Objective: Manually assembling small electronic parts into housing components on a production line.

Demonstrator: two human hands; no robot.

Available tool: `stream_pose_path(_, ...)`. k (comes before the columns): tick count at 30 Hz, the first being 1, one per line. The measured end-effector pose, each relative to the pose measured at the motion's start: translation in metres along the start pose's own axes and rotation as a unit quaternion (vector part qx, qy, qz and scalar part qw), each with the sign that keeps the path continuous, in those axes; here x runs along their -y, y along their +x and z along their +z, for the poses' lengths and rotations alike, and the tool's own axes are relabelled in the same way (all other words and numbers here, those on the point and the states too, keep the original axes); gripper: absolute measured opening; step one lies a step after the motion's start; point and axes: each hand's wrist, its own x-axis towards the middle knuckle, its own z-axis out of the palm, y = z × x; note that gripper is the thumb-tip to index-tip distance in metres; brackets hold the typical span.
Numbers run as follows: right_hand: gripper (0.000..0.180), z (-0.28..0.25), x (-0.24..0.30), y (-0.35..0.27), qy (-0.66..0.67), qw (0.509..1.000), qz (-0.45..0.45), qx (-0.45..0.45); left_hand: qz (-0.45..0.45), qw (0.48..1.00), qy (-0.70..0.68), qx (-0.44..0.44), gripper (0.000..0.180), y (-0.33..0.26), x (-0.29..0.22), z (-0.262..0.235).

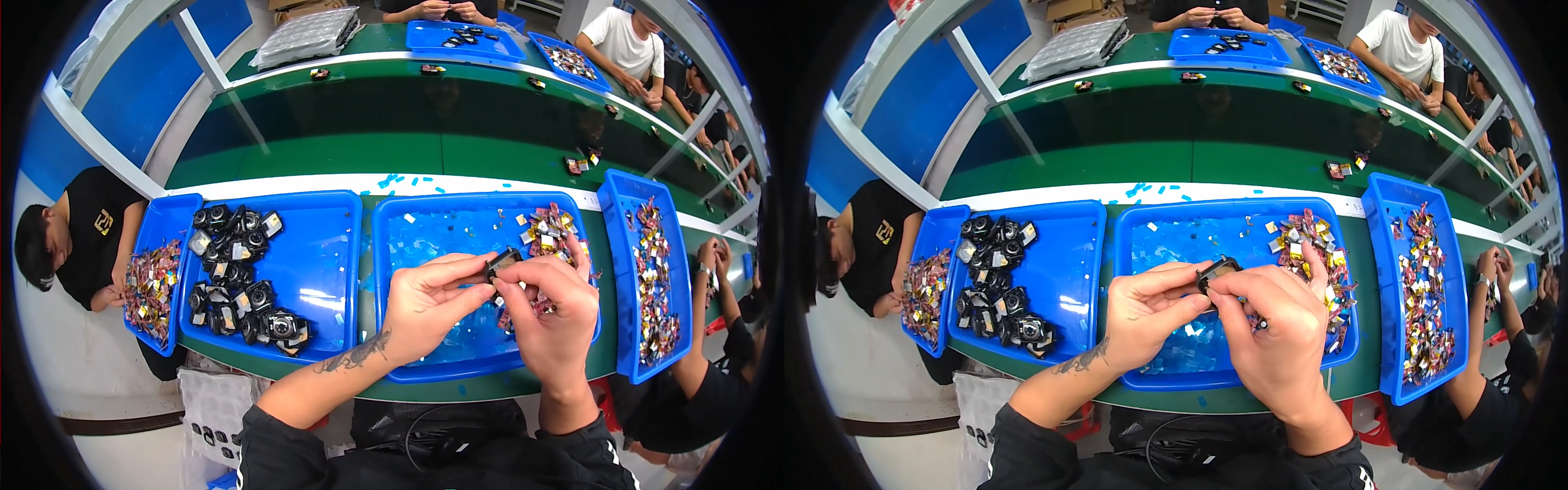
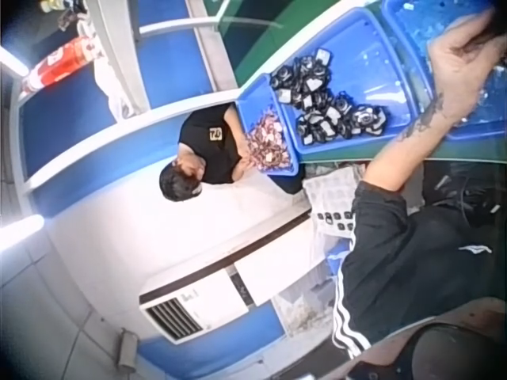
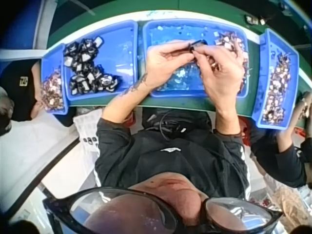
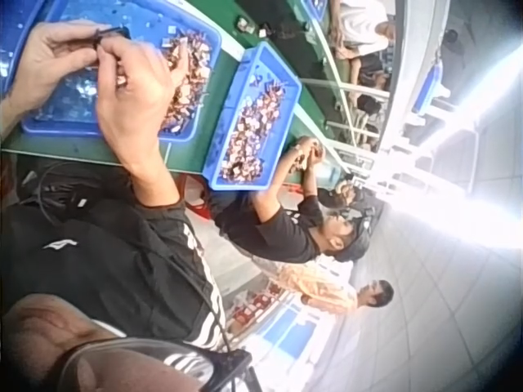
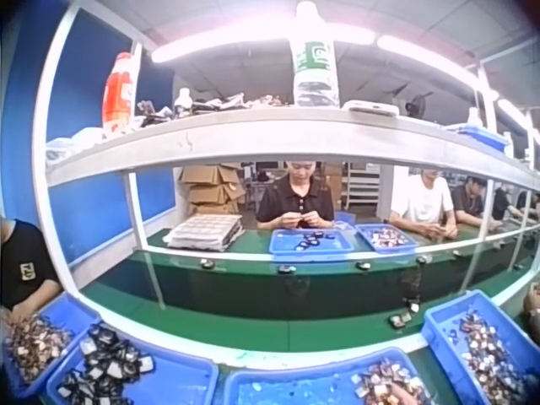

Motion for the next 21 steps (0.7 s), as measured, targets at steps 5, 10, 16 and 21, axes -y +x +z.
stream_pose_path(5, 0.012, -0.0049, 0.0014, -0.0021, -0.012, 1.000, -0.006, 0.007, -0.001, 1.000, 0.015, -0.020, 0.037, -0.0007, 0.0000, 0.0001)
stream_pose_path(10, 0.011, -0.0004, 0.0003, -0.0016, -0.005, 1.000, -0.003, 0.007, -0.010, 1.000, -0.007, -0.011, 0.037, -0.0009, 0.0000, 0.0001)
stream_pose_path(16, 0.010, 0.0022, -0.0012, -0.0010, 0.002, 1.000, 0.009, 0.002, -0.015, 1.000, -0.009, -0.006, 0.037, -0.0005, 0.0012, -0.0001)
stream_pose_path(21, 0.012, -0.0002, -0.0030, -0.0003, -0.009, 1.000, -0.003, 0.007, -0.006, 0.999, -0.042, -0.002, 0.037, -0.0032, 0.0031, 0.0002)
